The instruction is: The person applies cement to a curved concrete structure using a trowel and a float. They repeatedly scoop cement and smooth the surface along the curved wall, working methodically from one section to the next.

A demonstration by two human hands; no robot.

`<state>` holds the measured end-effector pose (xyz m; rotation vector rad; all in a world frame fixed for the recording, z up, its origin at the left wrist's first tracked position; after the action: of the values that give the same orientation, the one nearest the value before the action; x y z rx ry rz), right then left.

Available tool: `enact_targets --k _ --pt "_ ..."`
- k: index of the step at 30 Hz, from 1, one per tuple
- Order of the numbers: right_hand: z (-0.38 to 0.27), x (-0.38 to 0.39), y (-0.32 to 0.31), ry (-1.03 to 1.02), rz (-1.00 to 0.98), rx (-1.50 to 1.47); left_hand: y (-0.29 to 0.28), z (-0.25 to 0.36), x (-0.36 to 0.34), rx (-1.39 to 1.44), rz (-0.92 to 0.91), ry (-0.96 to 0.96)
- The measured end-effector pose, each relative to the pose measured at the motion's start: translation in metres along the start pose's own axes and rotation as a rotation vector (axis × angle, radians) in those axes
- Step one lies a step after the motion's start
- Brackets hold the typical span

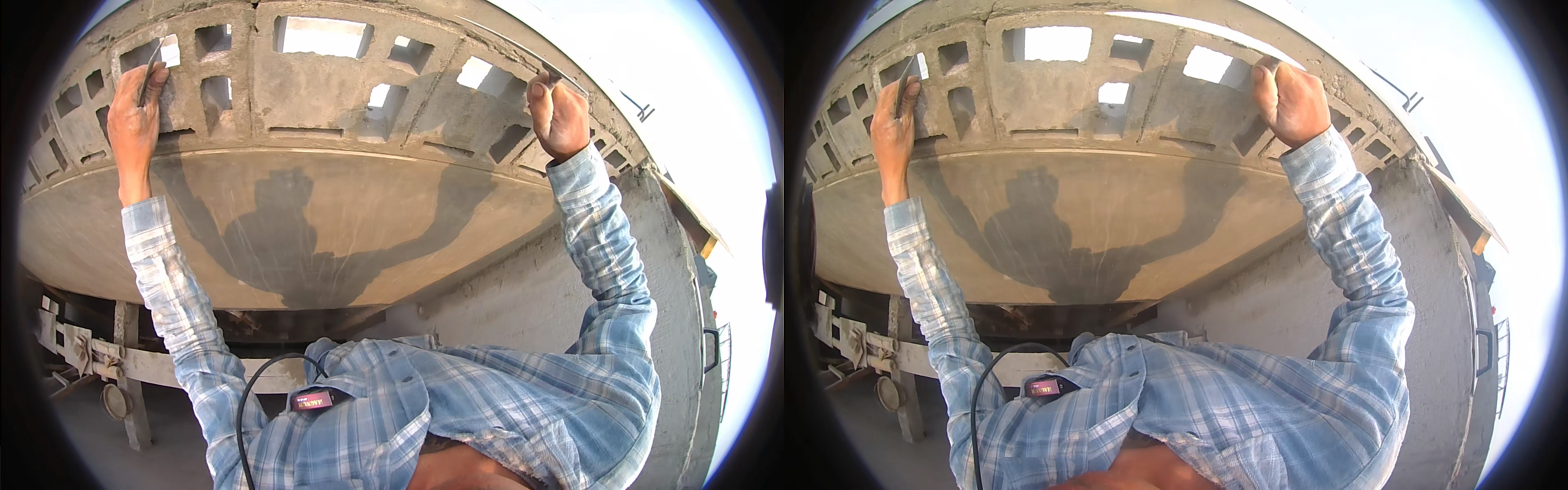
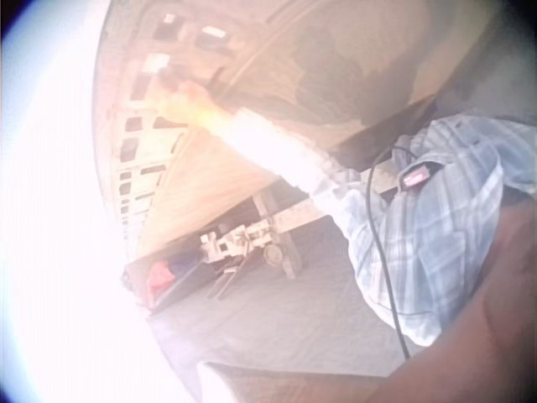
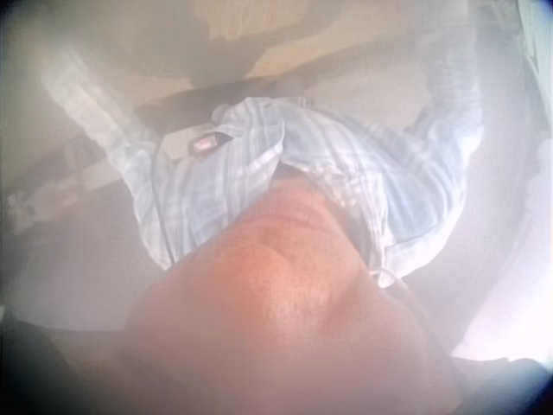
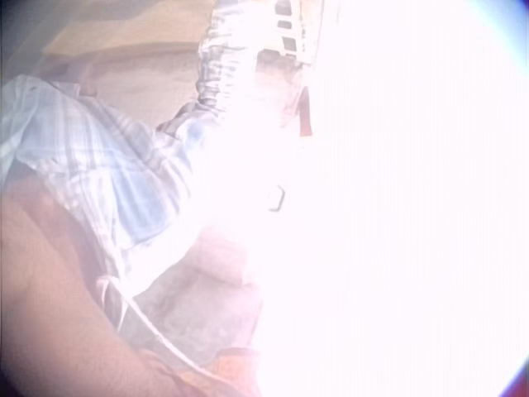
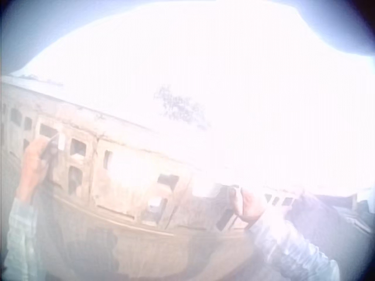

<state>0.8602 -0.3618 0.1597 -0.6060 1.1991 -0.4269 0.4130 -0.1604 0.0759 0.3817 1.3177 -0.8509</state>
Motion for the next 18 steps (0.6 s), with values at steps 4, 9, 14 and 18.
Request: enact_targets --k 4,9,14,18 --pt "-0.012 -0.004 -0.006 -0.024 0.039 -0.008 0.002 0.000 0.002 -0.007 0.017 -0.002" --pt "0.010 -0.002 0.018 0.047 -0.086 0.192 0.004 -0.001 0.002 -0.019 0.003 -0.027" --pt "-0.028 -0.005 -0.012 -0.078 0.047 -0.097 0.000 0.001 0.001 0.006 0.016 -0.005" --pt "-0.012 -0.015 0.001 -0.007 -0.029 0.030 0.000 -0.003 0.000 -0.030 0.024 0.012"
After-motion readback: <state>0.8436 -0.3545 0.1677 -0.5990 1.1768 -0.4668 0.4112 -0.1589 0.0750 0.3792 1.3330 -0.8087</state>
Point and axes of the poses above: each hand's wrist, its own x-axis away from the middle knuckle, its own y-axis out of the palm, z = x × y, the point moved 8 cm from there along -x, towards the middle knuckle, and after that the axes turned 2 degrees about x, right-handed, at the moved point
